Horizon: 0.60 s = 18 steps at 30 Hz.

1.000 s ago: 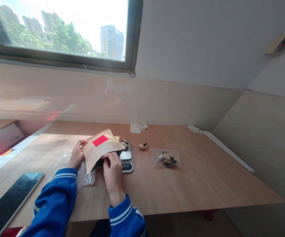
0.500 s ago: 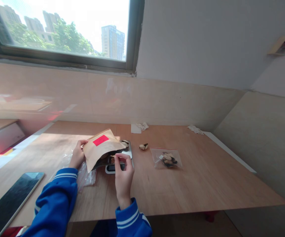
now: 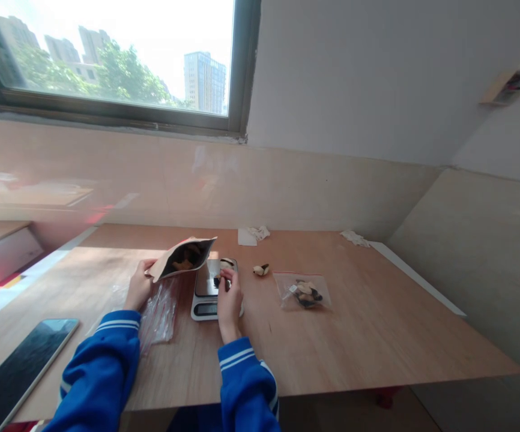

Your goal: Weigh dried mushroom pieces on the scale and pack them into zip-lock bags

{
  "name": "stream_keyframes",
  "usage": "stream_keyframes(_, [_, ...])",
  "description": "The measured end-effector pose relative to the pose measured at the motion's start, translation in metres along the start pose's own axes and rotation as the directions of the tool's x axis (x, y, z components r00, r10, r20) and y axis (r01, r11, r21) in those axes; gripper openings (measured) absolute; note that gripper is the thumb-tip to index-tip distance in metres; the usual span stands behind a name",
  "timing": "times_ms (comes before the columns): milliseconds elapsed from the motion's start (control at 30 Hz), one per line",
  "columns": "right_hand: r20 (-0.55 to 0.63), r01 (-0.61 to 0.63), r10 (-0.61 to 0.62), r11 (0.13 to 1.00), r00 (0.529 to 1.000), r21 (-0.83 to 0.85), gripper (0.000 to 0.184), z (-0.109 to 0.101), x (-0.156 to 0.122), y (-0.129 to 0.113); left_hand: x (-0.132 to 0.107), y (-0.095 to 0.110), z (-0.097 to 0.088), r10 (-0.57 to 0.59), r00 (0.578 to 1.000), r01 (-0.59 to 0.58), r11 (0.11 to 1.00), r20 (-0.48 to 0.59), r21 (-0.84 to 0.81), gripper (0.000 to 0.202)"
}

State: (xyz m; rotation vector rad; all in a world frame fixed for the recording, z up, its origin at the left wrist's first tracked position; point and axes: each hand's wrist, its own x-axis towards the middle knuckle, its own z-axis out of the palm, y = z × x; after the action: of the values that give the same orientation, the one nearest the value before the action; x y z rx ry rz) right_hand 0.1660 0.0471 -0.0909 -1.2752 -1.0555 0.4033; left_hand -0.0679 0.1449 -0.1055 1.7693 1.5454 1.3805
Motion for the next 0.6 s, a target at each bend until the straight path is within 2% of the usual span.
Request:
stream_keyframes(100, [0.012,0.128,-0.127,0.982,0.992,-0.142,0.024,-0.004,-0.002,-0.008,0.001,-0.004,0.001,0.006,1.0,-0.006,1.0,0.005,0.009,0.039])
stream_keyframes(233, [-0.059,0.278,-0.295,0.938,0.954,-0.207,0.026,-0.012,-0.014,-0.046,0.001,-0.008,0.003,0.02,1.0,-0.02,1.0,0.008,0.019,0.037])
stream_keyframes(267, [-0.022,0.309,-0.319,0.931,0.948,-0.193,0.027,-0.013,-0.017,-0.058,0.001,-0.009,0.004,0.029,1.0,-0.029,0.999,0.009,0.021,0.037])
stream_keyframes(333, [0.166,0.378,-0.354,0.914,0.92,-0.148,0.03,-0.013,-0.02,-0.079,0.001,-0.01,0.004,0.052,0.999,-0.052,0.999,0.014,0.013,0.037])
stream_keyframes(433, [0.448,0.433,-0.318,0.884,0.836,-0.18,0.033,-0.007,-0.018,-0.096,0.0,-0.009,0.005,0.082,0.997,-0.082,0.997,0.016,-0.002,0.038])
stream_keyframes(533, [0.541,0.444,-0.217,0.833,0.813,-0.332,0.035,0.006,-0.009,-0.091,-0.001,-0.008,0.006,0.097,0.995,-0.096,0.995,0.017,-0.009,0.038])
stream_keyframes(600, [0.572,0.471,-0.208,0.805,0.793,-0.361,0.042,0.017,-0.001,-0.082,-0.002,-0.007,0.006,0.104,0.994,-0.103,0.994,0.018,-0.022,0.036])
